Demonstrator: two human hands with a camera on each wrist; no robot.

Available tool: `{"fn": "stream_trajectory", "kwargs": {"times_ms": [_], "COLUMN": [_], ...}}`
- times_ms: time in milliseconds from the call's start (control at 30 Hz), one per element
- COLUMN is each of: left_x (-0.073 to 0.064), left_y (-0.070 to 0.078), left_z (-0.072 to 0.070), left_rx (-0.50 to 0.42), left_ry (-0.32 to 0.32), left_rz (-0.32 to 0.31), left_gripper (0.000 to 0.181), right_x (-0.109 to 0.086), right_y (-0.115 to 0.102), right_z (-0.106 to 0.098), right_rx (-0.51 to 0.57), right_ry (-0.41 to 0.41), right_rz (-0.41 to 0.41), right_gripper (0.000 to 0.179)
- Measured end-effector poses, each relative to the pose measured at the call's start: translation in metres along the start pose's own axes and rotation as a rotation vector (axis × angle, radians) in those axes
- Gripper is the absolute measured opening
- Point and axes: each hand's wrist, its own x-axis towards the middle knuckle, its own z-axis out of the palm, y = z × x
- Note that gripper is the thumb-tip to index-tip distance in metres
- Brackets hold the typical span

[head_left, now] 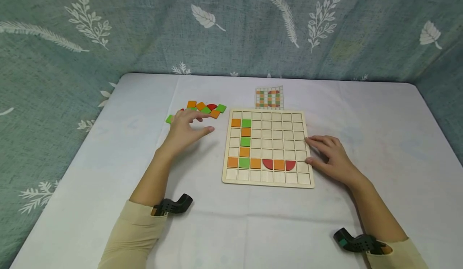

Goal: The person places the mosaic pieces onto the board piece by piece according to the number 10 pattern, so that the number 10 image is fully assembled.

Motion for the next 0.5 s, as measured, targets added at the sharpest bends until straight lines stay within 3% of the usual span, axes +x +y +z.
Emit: {"fn": "stream_trajectory", "kwargs": {"times_ms": [200, 500], "left_x": [-0.001, 0.0], "left_y": [-0.019, -0.05], "left_z": [-0.013, -0.029], "left_rx": [0.039, 0.095], "left_ry": [0.076, 0.108], "left_rz": [-0.026, -0.175], "left_gripper": [0.042, 0.044], "right_x": [0.0, 0.002], "right_y": [-0.001, -0.001], "right_z": [0.0, 0.001], "right_rx": [0.005, -0.017], "right_ry": [0.008, 0.013], "right_rz": [-0.006, -0.008], "right_gripper": [0.056, 0.056]}}
